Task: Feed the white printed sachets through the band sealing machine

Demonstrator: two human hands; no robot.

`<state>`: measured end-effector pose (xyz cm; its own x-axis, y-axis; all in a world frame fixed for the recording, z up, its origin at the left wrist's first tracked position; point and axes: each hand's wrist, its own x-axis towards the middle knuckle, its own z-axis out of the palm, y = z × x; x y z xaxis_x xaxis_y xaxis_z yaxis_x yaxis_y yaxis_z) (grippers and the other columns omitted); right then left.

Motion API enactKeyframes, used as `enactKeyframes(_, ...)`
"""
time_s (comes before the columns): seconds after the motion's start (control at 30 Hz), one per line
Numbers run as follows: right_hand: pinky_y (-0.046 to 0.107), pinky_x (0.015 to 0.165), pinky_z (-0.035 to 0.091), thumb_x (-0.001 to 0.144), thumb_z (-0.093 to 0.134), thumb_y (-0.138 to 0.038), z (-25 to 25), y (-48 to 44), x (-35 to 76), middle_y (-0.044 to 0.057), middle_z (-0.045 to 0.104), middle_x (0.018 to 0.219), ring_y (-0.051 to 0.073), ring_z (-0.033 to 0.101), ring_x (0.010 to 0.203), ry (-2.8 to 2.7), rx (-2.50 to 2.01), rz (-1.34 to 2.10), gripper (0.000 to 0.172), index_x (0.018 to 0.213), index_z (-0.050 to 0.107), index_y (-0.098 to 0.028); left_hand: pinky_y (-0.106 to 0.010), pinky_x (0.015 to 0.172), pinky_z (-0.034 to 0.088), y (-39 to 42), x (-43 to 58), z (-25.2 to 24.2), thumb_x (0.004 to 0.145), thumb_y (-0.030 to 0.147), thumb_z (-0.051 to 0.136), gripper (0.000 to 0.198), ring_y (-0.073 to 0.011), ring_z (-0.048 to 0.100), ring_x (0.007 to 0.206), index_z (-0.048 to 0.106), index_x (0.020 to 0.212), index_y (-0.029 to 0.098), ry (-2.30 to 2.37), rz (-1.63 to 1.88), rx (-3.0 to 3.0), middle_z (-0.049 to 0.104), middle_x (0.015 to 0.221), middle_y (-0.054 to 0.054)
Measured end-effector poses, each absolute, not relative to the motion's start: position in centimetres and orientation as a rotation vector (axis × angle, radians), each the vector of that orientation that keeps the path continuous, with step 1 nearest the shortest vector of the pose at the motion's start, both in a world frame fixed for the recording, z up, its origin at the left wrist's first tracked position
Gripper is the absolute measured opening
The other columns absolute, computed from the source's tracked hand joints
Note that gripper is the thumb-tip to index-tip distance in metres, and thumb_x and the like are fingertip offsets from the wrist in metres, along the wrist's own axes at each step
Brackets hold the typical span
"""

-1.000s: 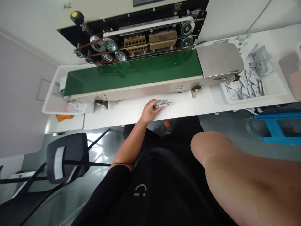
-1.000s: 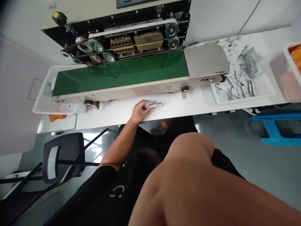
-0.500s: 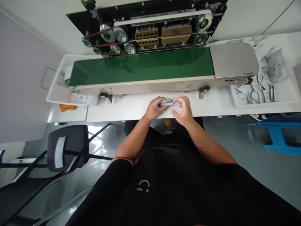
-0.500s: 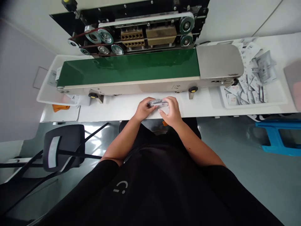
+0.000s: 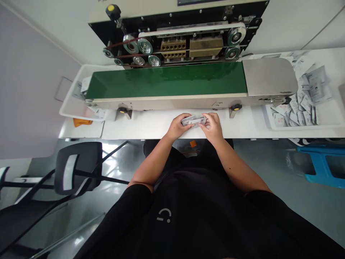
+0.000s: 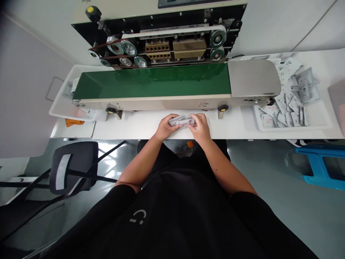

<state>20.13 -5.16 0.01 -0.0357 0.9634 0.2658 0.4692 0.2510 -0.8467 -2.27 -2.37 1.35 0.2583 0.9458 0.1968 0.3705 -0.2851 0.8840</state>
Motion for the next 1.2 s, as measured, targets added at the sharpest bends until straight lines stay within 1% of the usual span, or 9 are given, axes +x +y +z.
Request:
enactKeyframes(0.23,0.035,0.093,0.062,0.091,0.072,-0.031,-0.9,-5.1,20.2,0.006,0.063,0.102,0.017,0.065,0.092,-1.431,-1.366,0.791,0.034,0.124,0.069,-0.021,-0.038,0.094,0.058,-2.4,-2.1,1.3,0.086,0.046,0.085,0.041,-0.0243,0.074,0.102,0.074,0.116,0.018,1.248,0.988,1.808,0.078,0.111,-0.011)
enactKeyframes(0.33,0.033,0.091,0.061,0.089,0.076,-0.039,-0.7,-5.1,20.4,0.005,0.067,0.097,0.016,0.067,0.089,-1.281,-1.384,0.912,0.027,0.106,0.070,-0.019,-0.039,0.094,0.058,-2.4,-2.1,1.2,0.085,0.048,0.085,0.043,-0.0246,0.074,0.101,0.074,0.116,0.019,1.229,0.979,1.819,0.079,0.111,-0.011)
enactKeyframes(0.43,0.032,0.089,0.060,0.088,0.078,-0.047,-0.2,-5.1,20.0,0.006,0.070,0.099,0.017,0.069,0.090,-1.138,-1.340,0.966,0.031,0.098,0.069,-0.019,-0.038,0.093,0.059,-2.4,-2.0,1.3,0.085,0.052,0.085,0.045,-0.0247,0.074,0.100,0.075,0.113,0.019,1.236,0.975,1.810,0.079,0.110,-0.010)
enactKeyframes(0.63,0.033,0.087,0.061,0.077,0.087,-0.045,0.6,-5.4,18.7,0.008,0.076,0.106,0.020,0.074,0.094,-1.161,-1.318,1.319,0.045,0.109,0.073,-0.018,-0.036,0.089,0.059,-2.6,-2.1,1.3,0.079,0.062,0.087,0.055,-0.0246,0.074,0.097,0.075,0.111,0.019,1.248,1.019,1.751,0.080,0.107,-0.009)
enactKeyframes(0.77,0.034,0.083,0.062,0.074,0.088,-0.055,0.7,-5.2,18.0,0.009,0.076,0.105,0.021,0.073,0.093,-1.014,-1.248,1.300,0.055,0.106,0.064,-0.018,-0.035,0.087,0.059,-2.6,-2.2,1.2,0.076,0.062,0.089,0.058,-0.0246,0.075,0.097,0.076,0.112,0.019,1.165,1.002,1.762,0.080,0.107,-0.009)
enactKeyframes(0.9,0.028,0.069,0.058,0.083,0.079,-0.067,2.2,-5.4,17.4,0.010,0.073,0.103,0.018,0.071,0.086,-0.949,-1.141,1.199,0.056,0.106,0.059,-0.020,-0.035,0.087,0.058,-2.7,-2.2,1.3,0.081,0.056,0.088,0.050,-0.0229,0.075,0.096,0.076,0.112,0.019,1.120,0.983,1.797,0.080,0.106,-0.009)
enactKeyframes(1.03,0.024,0.054,0.051,0.097,0.059,-0.077,6.3,-5.4,18.5,0.007,0.068,0.096,0.016,0.071,0.077,-1.039,-1.098,1.113,0.055,0.117,0.057,-0.026,-0.035,0.084,0.058,-2.8,-2.3,1.6,0.087,0.049,0.084,0.041,-0.0216,0.074,0.093,0.076,0.112,0.019,1.145,0.979,1.832,0.080,0.105,-0.009)
enactKeyframes(1.13,0.021,0.052,0.052,0.096,0.066,-0.072,9.8,-4.1,20.7,0.004,0.067,0.094,0.015,0.072,0.075,-1.097,-1.040,1.112,0.053,0.124,0.058,-0.028,-0.036,0.086,0.059,-2.8,-2.3,1.7,0.088,0.049,0.084,0.040,-0.0224,0.074,0.094,0.075,0.112,0.018,1.179,0.975,1.849,0.079,0.106,-0.010)
enactKeyframes(1.2,0.020,0.053,0.055,0.094,0.078,-0.060,11.6,-2.7,22.3,0.003,0.070,0.094,0.012,0.070,0.070,-1.119,-1.027,1.123,0.048,0.123,0.061,-0.026,-0.036,0.087,0.059,-2.7,-2.3,1.6,0.087,0.050,0.084,0.040,-0.0228,0.074,0.095,0.075,0.111,0.019,1.194,0.966,1.846,0.079,0.106,-0.010)
